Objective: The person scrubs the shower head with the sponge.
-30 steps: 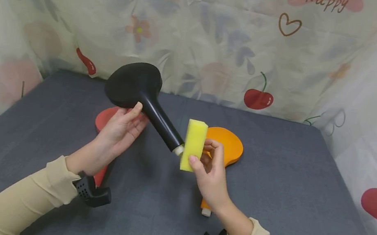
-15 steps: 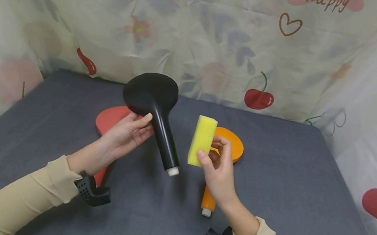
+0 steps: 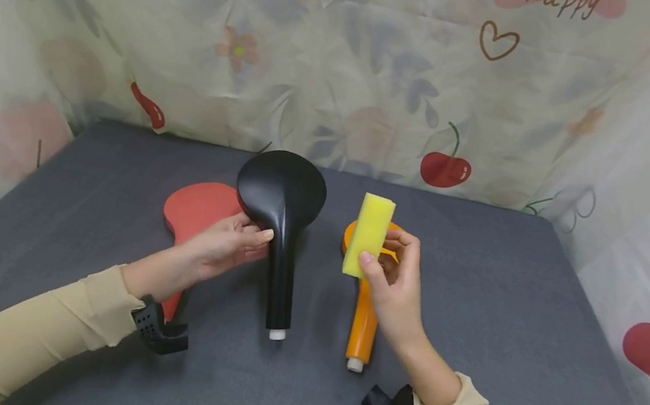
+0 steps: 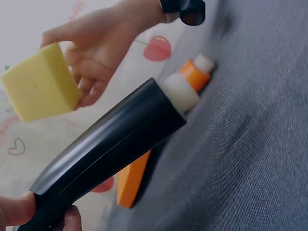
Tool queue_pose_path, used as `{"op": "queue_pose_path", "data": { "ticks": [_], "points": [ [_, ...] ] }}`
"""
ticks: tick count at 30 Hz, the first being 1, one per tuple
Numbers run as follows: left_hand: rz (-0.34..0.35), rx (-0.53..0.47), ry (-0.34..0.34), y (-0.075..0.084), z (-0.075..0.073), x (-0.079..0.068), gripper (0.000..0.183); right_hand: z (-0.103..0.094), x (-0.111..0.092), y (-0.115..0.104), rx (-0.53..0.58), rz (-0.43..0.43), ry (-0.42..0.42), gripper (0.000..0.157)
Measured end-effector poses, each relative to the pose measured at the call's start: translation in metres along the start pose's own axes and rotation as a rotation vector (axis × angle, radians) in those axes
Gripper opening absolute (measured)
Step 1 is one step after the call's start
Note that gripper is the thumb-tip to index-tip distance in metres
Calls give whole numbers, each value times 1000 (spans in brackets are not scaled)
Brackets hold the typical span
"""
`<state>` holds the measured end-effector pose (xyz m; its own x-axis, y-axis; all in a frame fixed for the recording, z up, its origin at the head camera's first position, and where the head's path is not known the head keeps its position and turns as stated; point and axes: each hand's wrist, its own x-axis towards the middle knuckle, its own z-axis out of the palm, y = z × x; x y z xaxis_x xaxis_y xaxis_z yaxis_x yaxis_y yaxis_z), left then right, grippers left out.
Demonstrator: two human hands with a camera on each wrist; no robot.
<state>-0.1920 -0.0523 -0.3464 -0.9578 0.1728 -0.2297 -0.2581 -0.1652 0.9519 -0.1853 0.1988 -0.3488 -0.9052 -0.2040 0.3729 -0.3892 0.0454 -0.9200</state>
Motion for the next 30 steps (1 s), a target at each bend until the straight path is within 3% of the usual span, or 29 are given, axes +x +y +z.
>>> {"op": "queue_pose_path", "data": {
  "ticks": [8,19,30],
  "points": [
    [-53,64,-40,-9,-2,8,48,-4,2,4,-25,6,14,33],
    [-117,134,-25,-21,-2,14,45,-11,6,9,-49,57,36,30],
    [-156,151,-2,-28,1,20,39,-13,7,13,-36,50,33,30]
  ]
}}
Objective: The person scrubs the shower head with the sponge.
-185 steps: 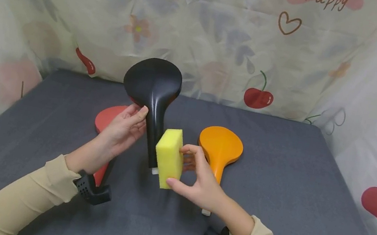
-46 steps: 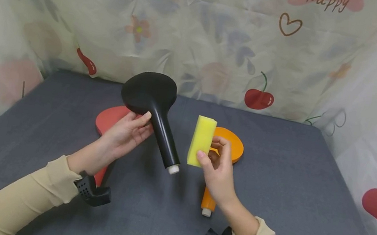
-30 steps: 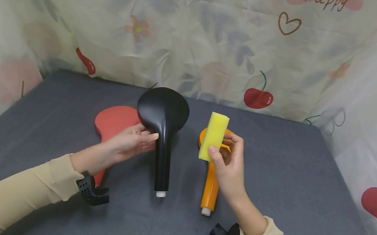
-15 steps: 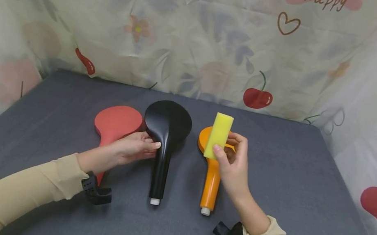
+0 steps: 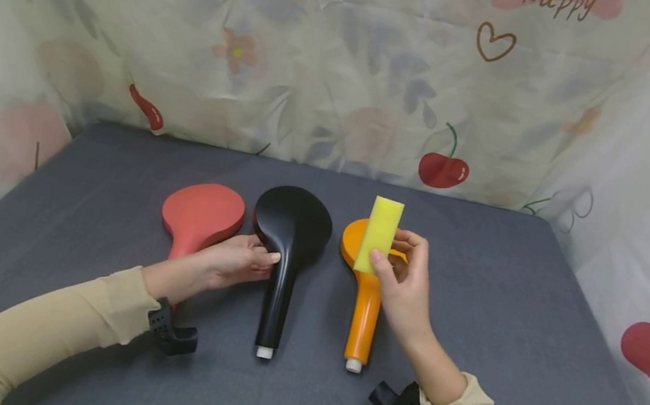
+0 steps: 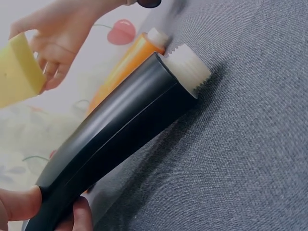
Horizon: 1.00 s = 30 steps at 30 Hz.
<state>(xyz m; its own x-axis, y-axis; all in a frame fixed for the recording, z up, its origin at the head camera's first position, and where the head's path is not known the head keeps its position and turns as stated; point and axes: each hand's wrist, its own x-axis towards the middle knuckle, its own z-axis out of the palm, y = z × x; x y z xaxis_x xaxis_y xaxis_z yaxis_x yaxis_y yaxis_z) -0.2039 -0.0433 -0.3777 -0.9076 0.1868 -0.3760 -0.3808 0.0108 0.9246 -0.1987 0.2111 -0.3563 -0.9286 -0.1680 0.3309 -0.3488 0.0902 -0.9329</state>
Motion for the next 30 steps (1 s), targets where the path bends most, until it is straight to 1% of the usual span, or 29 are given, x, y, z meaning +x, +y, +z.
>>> {"op": "queue_pose_path", "data": {
  "ticks": [5,13,20,30],
  "points": [
    [-5,-1,1,-3,0,3,28,-1,0,1,-7,6,1,30],
    [-9,-6,28,-5,0,7,14,-1,1,2,-43,14,10,29],
    [-12,-1,38,-6,-2,9,15,-5,6,5,-30,-5,29,29],
    [-22,17,39,-7,-4,11,12,-13,14,14,-58,-10,47,28]
  ]
}}
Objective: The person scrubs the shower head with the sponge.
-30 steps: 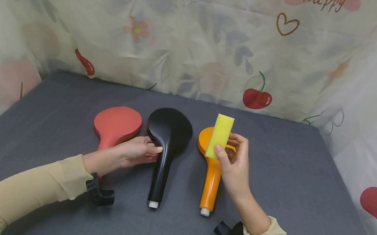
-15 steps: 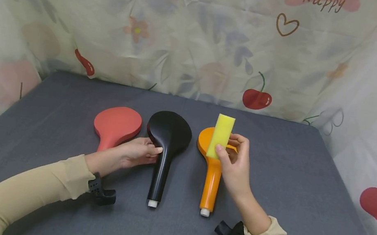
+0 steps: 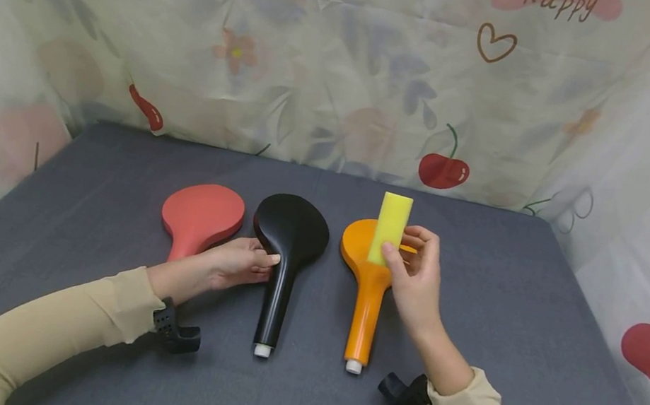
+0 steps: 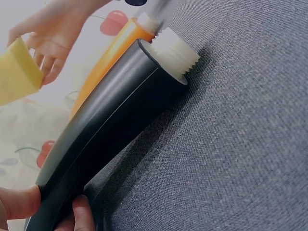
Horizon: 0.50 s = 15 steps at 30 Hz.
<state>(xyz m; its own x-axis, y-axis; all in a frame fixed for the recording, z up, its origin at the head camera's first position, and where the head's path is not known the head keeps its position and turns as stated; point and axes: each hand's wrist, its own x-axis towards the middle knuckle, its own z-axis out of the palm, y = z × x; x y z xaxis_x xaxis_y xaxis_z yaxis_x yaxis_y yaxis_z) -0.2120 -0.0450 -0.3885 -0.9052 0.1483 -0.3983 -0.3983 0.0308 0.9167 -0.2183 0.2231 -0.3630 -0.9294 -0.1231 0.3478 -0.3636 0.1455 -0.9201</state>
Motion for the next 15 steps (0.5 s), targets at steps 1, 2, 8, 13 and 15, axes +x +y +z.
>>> {"op": "queue_pose_path", "data": {
  "ticks": [1,2,8,13,15],
  "points": [
    [-2,0,2,0,0,0,13,-1,1,1,-4,-1,4,28],
    [-2,0,3,0,0,0,14,-1,1,2,-6,-1,8,28],
    [-17,-8,-3,0,0,1,21,-5,2,6,-14,8,20,28],
    [-34,-11,-29,1,-2,1,22,-5,3,6,-7,9,21,28],
    [-35,-8,-36,1,-2,1,24,-5,3,6,-6,12,21,27]
  ]
}}
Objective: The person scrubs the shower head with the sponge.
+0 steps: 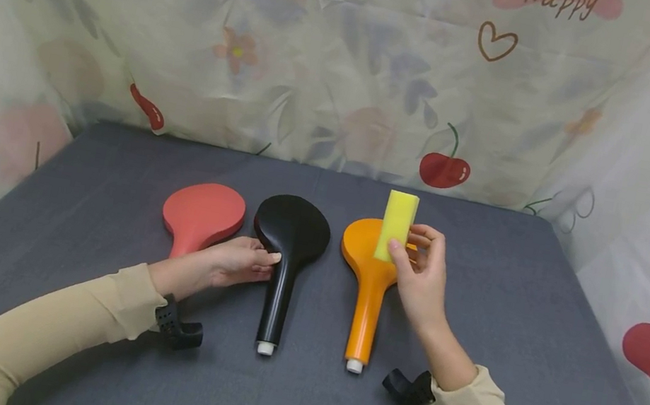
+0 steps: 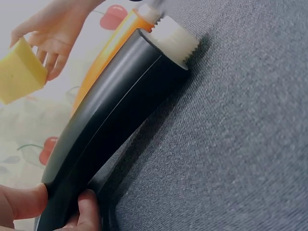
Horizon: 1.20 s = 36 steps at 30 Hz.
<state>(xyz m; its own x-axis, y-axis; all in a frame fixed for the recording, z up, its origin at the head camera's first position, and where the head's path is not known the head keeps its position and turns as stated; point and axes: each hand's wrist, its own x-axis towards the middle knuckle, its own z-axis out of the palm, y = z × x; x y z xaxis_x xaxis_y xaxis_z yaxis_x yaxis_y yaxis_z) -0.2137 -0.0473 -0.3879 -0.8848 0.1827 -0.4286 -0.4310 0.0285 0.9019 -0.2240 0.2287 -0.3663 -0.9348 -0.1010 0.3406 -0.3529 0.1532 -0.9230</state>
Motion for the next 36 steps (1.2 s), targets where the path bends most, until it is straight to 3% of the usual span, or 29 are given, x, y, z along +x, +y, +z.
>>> {"op": "queue_pose_path", "data": {
  "ticks": [7,17,25,30,34,36],
  "points": [
    [11,-2,41,1,-1,0,42,0,0,-2,-17,6,-2,28],
    [27,70,120,3,0,-4,46,-2,1,-2,-41,22,0,30],
    [16,100,111,6,-2,-11,65,-4,2,0,-25,5,2,28],
    [18,88,83,8,-2,-16,63,-5,2,1,-22,4,2,29],
    [52,198,95,10,-2,-19,58,-6,2,1,-20,1,5,29],
    [81,288,140,12,-1,-22,60,-7,3,2,-9,-5,9,28]
  ]
}}
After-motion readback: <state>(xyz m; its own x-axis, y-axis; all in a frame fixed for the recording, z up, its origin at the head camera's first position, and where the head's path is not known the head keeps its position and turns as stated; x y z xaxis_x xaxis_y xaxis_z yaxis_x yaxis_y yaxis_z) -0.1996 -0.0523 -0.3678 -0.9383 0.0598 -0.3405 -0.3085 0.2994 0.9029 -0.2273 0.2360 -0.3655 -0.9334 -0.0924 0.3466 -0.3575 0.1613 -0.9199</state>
